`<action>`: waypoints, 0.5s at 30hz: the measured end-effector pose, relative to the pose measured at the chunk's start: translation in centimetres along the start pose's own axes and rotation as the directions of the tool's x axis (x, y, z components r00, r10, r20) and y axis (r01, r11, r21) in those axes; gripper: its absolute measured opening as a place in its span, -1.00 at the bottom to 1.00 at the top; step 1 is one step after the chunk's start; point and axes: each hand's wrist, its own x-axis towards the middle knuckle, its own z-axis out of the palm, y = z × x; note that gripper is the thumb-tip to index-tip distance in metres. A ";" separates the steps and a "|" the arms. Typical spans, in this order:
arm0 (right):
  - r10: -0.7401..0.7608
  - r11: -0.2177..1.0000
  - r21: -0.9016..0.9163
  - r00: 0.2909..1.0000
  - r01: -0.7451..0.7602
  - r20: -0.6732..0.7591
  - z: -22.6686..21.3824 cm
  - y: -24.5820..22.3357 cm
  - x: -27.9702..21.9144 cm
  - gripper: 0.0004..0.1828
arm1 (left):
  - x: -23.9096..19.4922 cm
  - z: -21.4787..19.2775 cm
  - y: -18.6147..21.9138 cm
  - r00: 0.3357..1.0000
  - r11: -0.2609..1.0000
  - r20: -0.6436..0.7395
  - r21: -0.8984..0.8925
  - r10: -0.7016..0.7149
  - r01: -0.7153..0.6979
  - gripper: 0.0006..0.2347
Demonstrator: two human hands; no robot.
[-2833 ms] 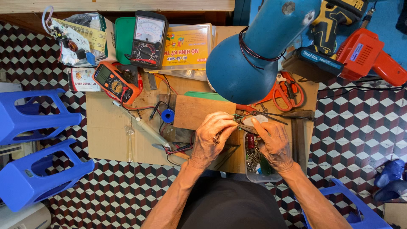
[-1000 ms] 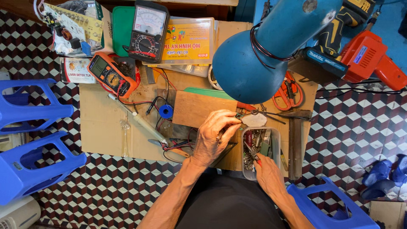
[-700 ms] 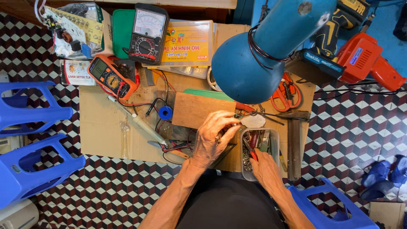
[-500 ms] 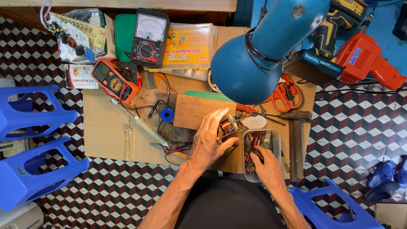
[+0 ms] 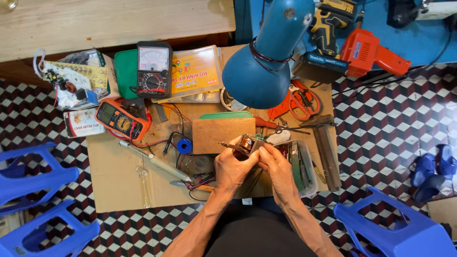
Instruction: The person holds a small copper-wound coil and uses a green-handled screwdriver to adjust or strip wires on the component. They repeatedly reposition the coil and manipulate the wires with the screwdriver and their fingers under a blue desk lamp.
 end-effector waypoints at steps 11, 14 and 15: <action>-0.046 0.994 0.093 0.998 0.049 -0.042 3.0 -1.7 -1.5 -0.41 | -0.6 -0.3 0.2 0.994 0.989 -0.063 -0.113 0.089 -0.096 -0.57; -0.069 0.989 0.132 0.998 0.067 0.013 3.4 -2.8 -0.9 -0.43 | -0.4 -0.3 0.5 0.986 0.981 -0.118 -0.140 0.116 -0.132 -0.54; -0.067 0.987 0.150 0.996 0.059 0.052 3.3 -3.1 -0.9 -0.44 | -0.2 -0.3 0.6 0.986 0.981 -0.128 -0.146 0.111 -0.129 -0.52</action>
